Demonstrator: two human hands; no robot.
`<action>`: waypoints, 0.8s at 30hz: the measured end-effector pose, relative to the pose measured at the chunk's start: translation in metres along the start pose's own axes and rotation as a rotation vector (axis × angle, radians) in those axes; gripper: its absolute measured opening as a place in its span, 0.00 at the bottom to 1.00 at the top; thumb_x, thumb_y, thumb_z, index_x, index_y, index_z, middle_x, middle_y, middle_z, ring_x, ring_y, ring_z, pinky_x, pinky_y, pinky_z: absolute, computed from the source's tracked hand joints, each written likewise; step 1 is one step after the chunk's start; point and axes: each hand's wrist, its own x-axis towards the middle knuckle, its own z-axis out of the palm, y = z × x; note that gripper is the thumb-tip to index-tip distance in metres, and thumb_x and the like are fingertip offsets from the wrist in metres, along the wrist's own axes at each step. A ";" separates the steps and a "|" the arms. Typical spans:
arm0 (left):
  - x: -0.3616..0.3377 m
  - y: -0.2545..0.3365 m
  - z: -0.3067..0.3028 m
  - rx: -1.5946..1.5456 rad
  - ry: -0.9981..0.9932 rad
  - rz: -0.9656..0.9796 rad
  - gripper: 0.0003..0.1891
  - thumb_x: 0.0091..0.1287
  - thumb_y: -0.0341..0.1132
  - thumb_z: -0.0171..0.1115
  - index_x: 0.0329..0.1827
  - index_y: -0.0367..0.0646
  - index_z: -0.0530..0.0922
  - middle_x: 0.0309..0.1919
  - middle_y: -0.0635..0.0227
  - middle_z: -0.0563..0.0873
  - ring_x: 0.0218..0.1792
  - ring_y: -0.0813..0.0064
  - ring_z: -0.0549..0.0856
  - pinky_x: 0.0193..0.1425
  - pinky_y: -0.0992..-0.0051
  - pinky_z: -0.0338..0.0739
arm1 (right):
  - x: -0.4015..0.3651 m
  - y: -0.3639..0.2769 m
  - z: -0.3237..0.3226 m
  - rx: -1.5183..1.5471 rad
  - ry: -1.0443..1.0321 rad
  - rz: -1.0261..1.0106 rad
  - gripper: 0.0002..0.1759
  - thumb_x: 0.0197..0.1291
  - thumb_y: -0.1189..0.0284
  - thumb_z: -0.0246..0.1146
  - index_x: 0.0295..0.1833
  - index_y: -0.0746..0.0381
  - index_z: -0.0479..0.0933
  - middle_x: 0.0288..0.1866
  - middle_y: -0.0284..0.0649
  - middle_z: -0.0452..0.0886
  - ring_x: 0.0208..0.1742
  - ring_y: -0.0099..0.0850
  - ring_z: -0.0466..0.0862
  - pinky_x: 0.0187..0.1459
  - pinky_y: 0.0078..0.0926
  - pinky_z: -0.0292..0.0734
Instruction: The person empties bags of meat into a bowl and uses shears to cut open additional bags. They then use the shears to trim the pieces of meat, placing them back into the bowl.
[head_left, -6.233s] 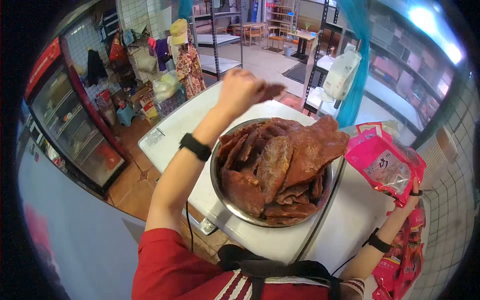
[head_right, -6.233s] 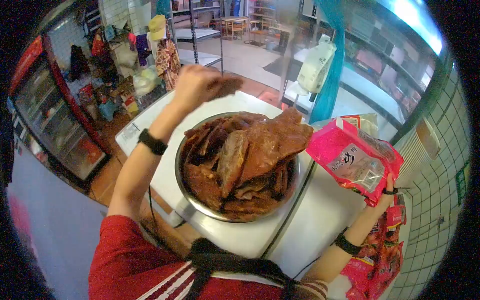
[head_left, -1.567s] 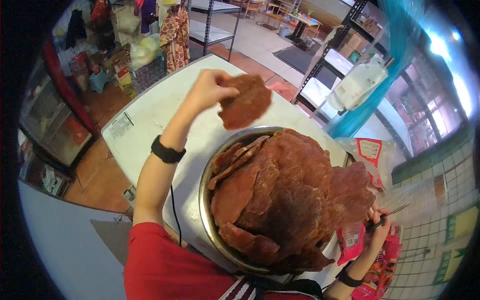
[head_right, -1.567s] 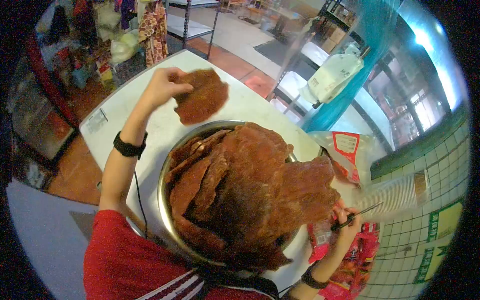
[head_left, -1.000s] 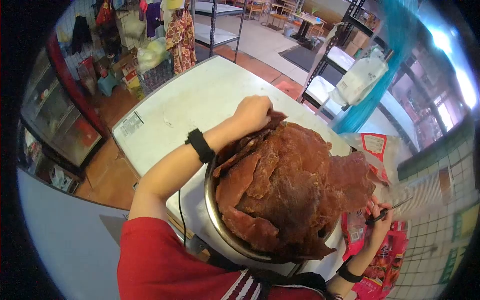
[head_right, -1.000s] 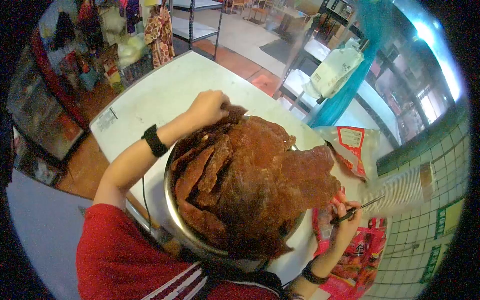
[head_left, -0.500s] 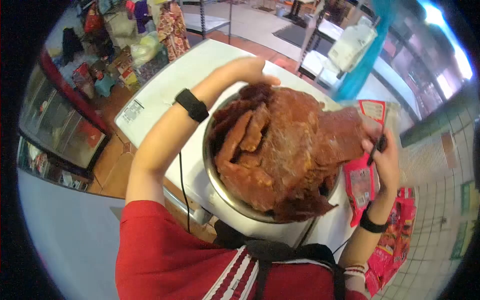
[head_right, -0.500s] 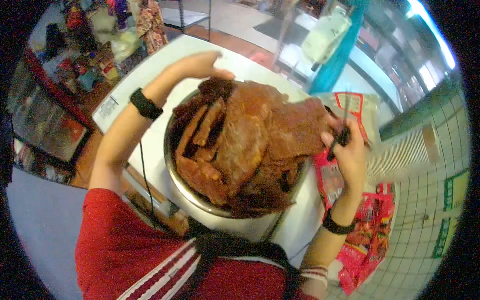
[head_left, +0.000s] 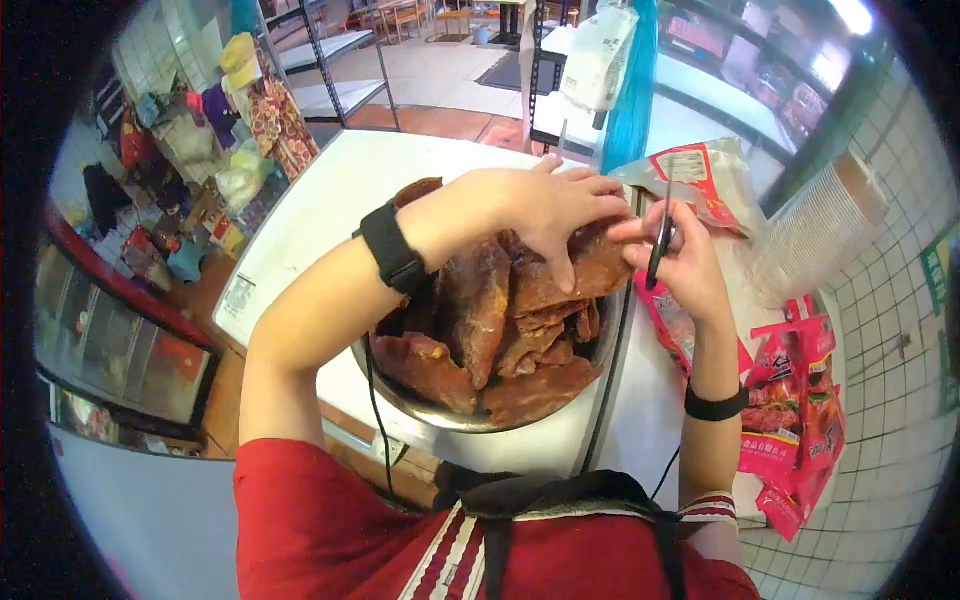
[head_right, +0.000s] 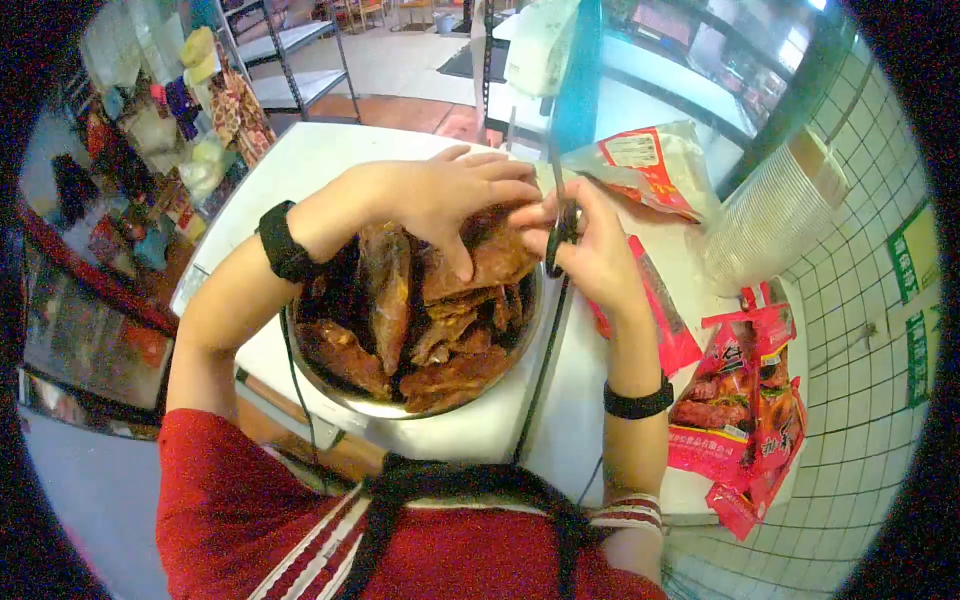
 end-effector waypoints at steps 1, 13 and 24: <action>-0.002 0.004 0.001 -0.042 0.020 0.018 0.48 0.31 0.49 0.71 0.60 0.51 0.59 0.61 0.56 0.56 0.63 0.57 0.54 0.61 0.50 0.51 | -0.003 -0.004 0.003 0.158 -0.058 0.041 0.20 0.42 0.77 0.64 0.40 0.64 0.63 0.37 0.39 0.77 0.40 0.25 0.76 0.41 0.22 0.70; -0.016 0.045 0.024 0.122 0.415 -0.187 0.25 0.40 0.35 0.62 0.43 0.34 0.66 0.43 0.56 0.72 0.44 0.59 0.75 0.46 0.62 0.70 | -0.002 0.032 -0.004 0.346 0.302 -0.145 0.11 0.50 0.81 0.55 0.35 0.62 0.59 0.39 0.46 0.78 0.39 0.26 0.76 0.43 0.21 0.69; 0.006 0.030 0.033 0.142 0.359 -0.459 0.10 0.45 0.29 0.56 0.30 0.34 0.71 0.28 0.54 0.77 0.29 0.56 0.80 0.30 0.67 0.76 | 0.029 0.068 -0.010 -0.129 0.194 0.096 0.18 0.41 0.68 0.66 0.33 0.66 0.66 0.26 0.38 0.73 0.29 0.24 0.73 0.33 0.21 0.69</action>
